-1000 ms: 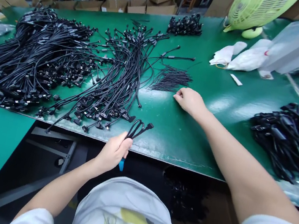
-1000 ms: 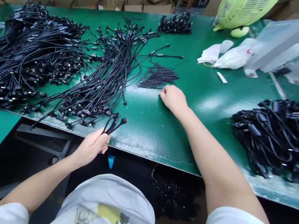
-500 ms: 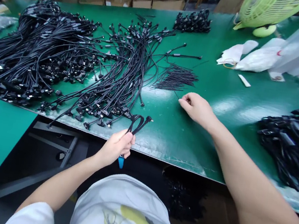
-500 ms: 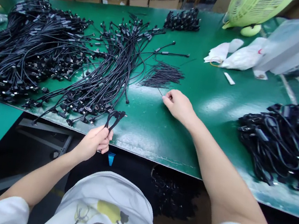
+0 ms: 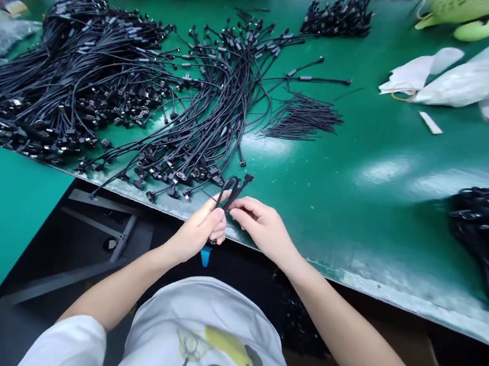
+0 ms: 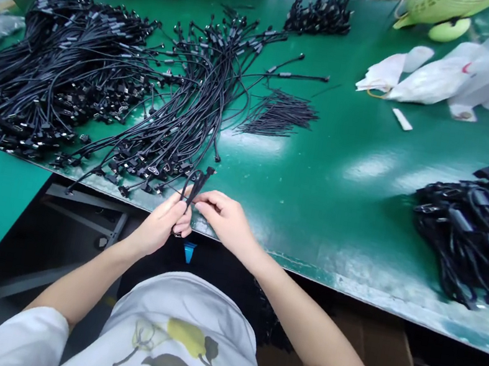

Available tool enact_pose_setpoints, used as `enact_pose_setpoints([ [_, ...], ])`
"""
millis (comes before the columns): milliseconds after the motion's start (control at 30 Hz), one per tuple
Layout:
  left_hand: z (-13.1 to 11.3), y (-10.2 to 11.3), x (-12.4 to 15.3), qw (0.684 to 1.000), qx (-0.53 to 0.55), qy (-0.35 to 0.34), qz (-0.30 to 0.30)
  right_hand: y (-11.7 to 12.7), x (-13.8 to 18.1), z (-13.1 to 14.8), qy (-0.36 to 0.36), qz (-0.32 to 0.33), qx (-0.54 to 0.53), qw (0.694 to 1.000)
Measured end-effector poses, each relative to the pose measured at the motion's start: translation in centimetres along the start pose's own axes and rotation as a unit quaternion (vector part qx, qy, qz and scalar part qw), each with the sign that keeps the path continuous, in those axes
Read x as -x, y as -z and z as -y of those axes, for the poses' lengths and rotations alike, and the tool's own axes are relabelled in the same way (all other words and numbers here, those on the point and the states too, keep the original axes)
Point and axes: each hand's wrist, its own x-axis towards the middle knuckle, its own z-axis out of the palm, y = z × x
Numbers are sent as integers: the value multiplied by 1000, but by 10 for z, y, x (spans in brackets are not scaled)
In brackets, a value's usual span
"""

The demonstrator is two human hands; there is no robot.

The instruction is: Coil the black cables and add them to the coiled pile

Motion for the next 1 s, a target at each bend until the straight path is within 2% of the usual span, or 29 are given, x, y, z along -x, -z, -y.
enact_pose_setpoints([
  [100, 3, 4, 1, 998, -36, -26, -39, -7, 3, 3, 77, 1, 92, 993],
  [167, 4, 6, 0, 992, -91, -44, -70, -8, 6, 7, 158, -16, 233, 959],
  [200, 4, 6, 0, 987, -128, -51, -77, -6, 7, 9, 207, -31, 316, 925],
  [267, 4, 9, 0, 972, -212, -63, -79, -2, 8, 14, 319, -54, 447, 834],
  [333, 1, 11, 0, 951, -293, -72, -72, 4, 5, 18, 416, -41, 507, 754],
  [400, -3, 14, 2, 932, -349, -73, -62, 9, 3, 23, 465, 0, 520, 717],
  [500, -11, 17, 7, 937, -346, -43, -6, 12, 2, 30, 459, 43, 535, 708],
  [600, -16, 20, 14, 966, -242, 8, 88, 12, 6, 36, 467, 60, 534, 702],
  [667, -15, 22, 18, 975, -188, 28, 118, 12, 11, 38, 480, 65, 520, 703],
  [833, -6, 19, 20, 981, -180, 52, 49, 10, 18, 34, 475, 86, 511, 712],
  [900, -4, 16, 18, 985, -161, 59, 25, 9, 19, 34, 481, 90, 532, 691],
  [1000, -4, 10, 16, 990, -114, 78, 17, 9, 18, 39, 500, 94, 580, 636],
])
